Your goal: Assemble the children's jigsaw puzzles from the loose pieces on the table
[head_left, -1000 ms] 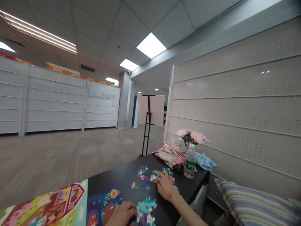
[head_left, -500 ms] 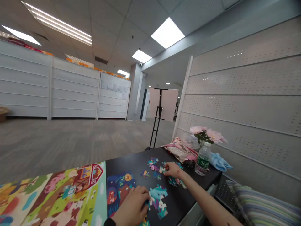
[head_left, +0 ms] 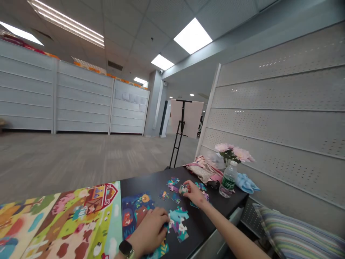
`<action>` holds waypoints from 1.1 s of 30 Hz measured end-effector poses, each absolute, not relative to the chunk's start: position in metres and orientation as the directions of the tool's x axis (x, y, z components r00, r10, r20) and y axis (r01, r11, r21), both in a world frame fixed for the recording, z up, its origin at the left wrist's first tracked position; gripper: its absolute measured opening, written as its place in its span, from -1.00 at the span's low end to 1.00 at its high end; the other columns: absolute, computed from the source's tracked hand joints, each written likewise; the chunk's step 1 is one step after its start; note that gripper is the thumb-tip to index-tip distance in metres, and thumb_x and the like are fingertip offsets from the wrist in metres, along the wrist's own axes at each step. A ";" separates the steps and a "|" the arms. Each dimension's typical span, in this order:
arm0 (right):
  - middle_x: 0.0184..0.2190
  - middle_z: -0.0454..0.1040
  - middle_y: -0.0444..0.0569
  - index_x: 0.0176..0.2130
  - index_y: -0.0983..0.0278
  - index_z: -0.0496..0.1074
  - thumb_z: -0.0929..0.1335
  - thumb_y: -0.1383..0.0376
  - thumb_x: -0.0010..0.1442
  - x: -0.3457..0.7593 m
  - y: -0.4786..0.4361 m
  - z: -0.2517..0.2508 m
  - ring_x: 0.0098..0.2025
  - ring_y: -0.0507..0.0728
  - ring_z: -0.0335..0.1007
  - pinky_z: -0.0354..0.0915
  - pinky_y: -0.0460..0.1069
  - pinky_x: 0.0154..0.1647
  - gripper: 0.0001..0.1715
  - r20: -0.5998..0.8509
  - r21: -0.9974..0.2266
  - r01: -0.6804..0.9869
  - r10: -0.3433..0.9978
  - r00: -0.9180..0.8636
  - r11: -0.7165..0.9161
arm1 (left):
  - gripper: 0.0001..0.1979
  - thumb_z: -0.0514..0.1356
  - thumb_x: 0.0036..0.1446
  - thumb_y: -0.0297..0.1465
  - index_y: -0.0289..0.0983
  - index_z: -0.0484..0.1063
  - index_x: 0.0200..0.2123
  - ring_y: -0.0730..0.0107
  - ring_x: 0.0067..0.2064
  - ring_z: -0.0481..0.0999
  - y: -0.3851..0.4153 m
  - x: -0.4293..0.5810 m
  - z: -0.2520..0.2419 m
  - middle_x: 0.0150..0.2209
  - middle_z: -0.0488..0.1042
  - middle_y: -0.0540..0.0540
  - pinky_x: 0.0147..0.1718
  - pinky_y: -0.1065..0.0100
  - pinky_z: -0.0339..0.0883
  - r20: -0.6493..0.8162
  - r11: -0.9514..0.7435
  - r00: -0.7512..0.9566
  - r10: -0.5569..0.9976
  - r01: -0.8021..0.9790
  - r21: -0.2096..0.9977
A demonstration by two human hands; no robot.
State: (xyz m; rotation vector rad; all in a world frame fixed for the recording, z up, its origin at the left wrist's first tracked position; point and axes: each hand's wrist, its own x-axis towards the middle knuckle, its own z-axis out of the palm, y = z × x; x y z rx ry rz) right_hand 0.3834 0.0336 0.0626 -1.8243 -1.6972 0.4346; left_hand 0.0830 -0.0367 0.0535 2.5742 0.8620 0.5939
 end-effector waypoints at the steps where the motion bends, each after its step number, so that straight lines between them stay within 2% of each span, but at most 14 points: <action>1: 0.09 0.46 0.04 0.12 0.27 0.40 0.39 0.16 0.37 0.382 0.028 0.064 0.00 0.20 0.49 0.47 0.19 -0.01 -0.60 0.176 -0.646 0.763 0.978 0.109 0.031 | -0.73 0.16 0.18 -0.47 -0.10 0.51 -0.08 0.15 0.06 0.41 -0.036 0.083 0.053 0.03 0.48 -0.03 0.06 0.17 0.22 0.278 -0.750 0.724 0.631 0.477 0.457; 6: -0.25 0.55 -0.08 -0.15 0.28 0.46 0.40 0.06 0.29 0.384 -0.011 0.082 -0.21 0.13 0.52 0.48 0.06 -0.18 -0.67 0.134 -0.739 0.662 0.990 -0.037 0.124 | -0.72 0.15 0.19 -0.48 -0.10 0.51 -0.08 0.18 0.05 0.43 -0.034 0.083 0.051 0.02 0.49 -0.02 0.02 0.20 0.22 0.302 -0.757 0.721 0.624 0.463 0.461; 9: -0.25 0.55 -0.10 -0.16 0.22 0.43 0.34 0.00 0.28 0.387 -0.042 0.098 -0.23 0.11 0.53 0.46 0.00 -0.25 -0.65 0.031 -0.770 0.627 0.989 -0.148 0.118 | -0.73 0.14 0.20 -0.48 -0.10 0.50 -0.08 0.17 0.04 0.43 -0.033 0.083 0.048 0.01 0.49 -0.03 0.01 0.18 0.21 0.308 -0.757 0.719 0.623 0.456 0.468; 11: -0.25 0.56 -0.10 -0.12 0.20 0.46 0.32 0.06 0.28 0.387 -0.057 0.106 -0.28 0.09 0.53 0.43 -0.04 -0.32 -0.69 -0.043 -0.765 0.636 0.977 -0.211 0.104 | -0.73 0.13 0.20 -0.47 -0.11 0.50 -0.08 0.15 0.04 0.43 -0.032 0.084 0.046 0.01 0.49 -0.04 0.01 0.17 0.21 0.308 -0.756 0.718 0.624 0.454 0.472; 13: -0.31 0.54 -0.14 -0.08 0.19 0.49 0.40 0.19 0.17 0.385 -0.064 0.110 -0.35 0.05 0.47 0.37 -0.09 -0.37 -0.70 -0.091 -0.735 0.670 0.963 -0.253 0.107 | -0.74 0.13 0.21 -0.47 -0.11 0.50 -0.09 0.13 0.04 0.42 -0.031 0.084 0.044 0.02 0.49 -0.05 0.00 0.16 0.20 0.306 -0.754 0.717 0.626 0.455 0.474; 16: -0.37 0.49 -0.21 -0.08 0.19 0.52 0.49 0.41 -0.12 0.380 -0.060 0.106 -0.37 0.01 0.37 0.27 -0.14 -0.38 -0.47 -0.103 -0.676 0.725 0.957 -0.271 0.132 | -0.74 0.13 0.21 -0.46 -0.11 0.50 -0.08 0.13 0.04 0.42 -0.031 0.084 0.043 0.01 0.49 -0.05 0.00 0.15 0.21 0.304 -0.754 0.717 0.627 0.459 0.470; 18: -0.44 0.47 -0.24 -0.14 0.23 0.53 0.49 0.44 -0.16 0.376 -0.053 0.099 -0.39 0.01 0.35 0.25 -0.15 -0.38 -0.50 -0.120 -0.646 0.751 0.955 -0.273 0.133 | -0.74 0.13 0.20 -0.47 -0.11 0.50 -0.08 0.14 0.04 0.43 -0.032 0.084 0.043 0.01 0.49 -0.04 0.00 0.16 0.21 0.305 -0.757 0.719 0.624 0.460 0.465; 21: -0.45 0.49 -0.19 -0.22 0.24 0.58 0.47 0.38 -0.09 0.368 -0.049 0.089 -0.41 0.03 0.38 0.27 -0.12 -0.39 -0.66 -0.129 -0.595 0.792 0.955 -0.265 0.139 | -0.74 0.14 0.20 -0.46 -0.10 0.50 -0.08 0.15 0.04 0.43 -0.032 0.084 0.045 0.02 0.49 -0.04 0.00 0.17 0.23 0.306 -0.759 0.720 0.623 0.462 0.460; 26: -0.21 0.52 -0.07 -0.15 0.16 0.65 0.42 0.38 0.03 0.353 -0.062 0.087 -0.20 0.13 0.44 0.31 -0.01 -0.12 -0.64 -0.010 -0.471 0.855 0.968 -0.250 0.216 | -0.73 0.14 0.20 -0.46 -0.08 0.50 -0.08 0.13 0.04 0.45 -0.033 0.084 0.047 0.01 0.50 -0.03 0.01 0.12 0.23 0.306 -0.753 0.714 0.630 0.465 0.466; 28: -0.13 0.49 -0.04 -0.16 0.14 0.66 0.40 0.35 0.09 0.349 -0.071 0.090 -0.12 0.16 0.44 0.29 0.02 -0.03 -0.69 0.023 -0.428 0.872 0.968 -0.251 0.236 | -0.72 0.14 0.19 -0.46 -0.09 0.50 -0.07 0.12 0.03 0.45 -0.033 0.084 0.047 0.01 0.50 -0.04 0.02 0.10 0.23 0.308 -0.751 0.711 0.632 0.462 0.473; 33: -0.14 0.47 -0.04 -0.12 0.09 0.62 0.31 0.21 0.32 0.341 -0.095 0.090 -0.09 0.16 0.44 0.30 0.03 -0.03 -0.72 0.058 -0.331 0.908 0.965 -0.254 0.258 | -0.71 0.15 0.17 -0.47 -0.10 0.50 -0.07 0.11 0.02 0.45 -0.034 0.083 0.047 0.00 0.50 -0.06 0.00 0.10 0.24 0.320 -0.751 0.708 0.630 0.450 0.483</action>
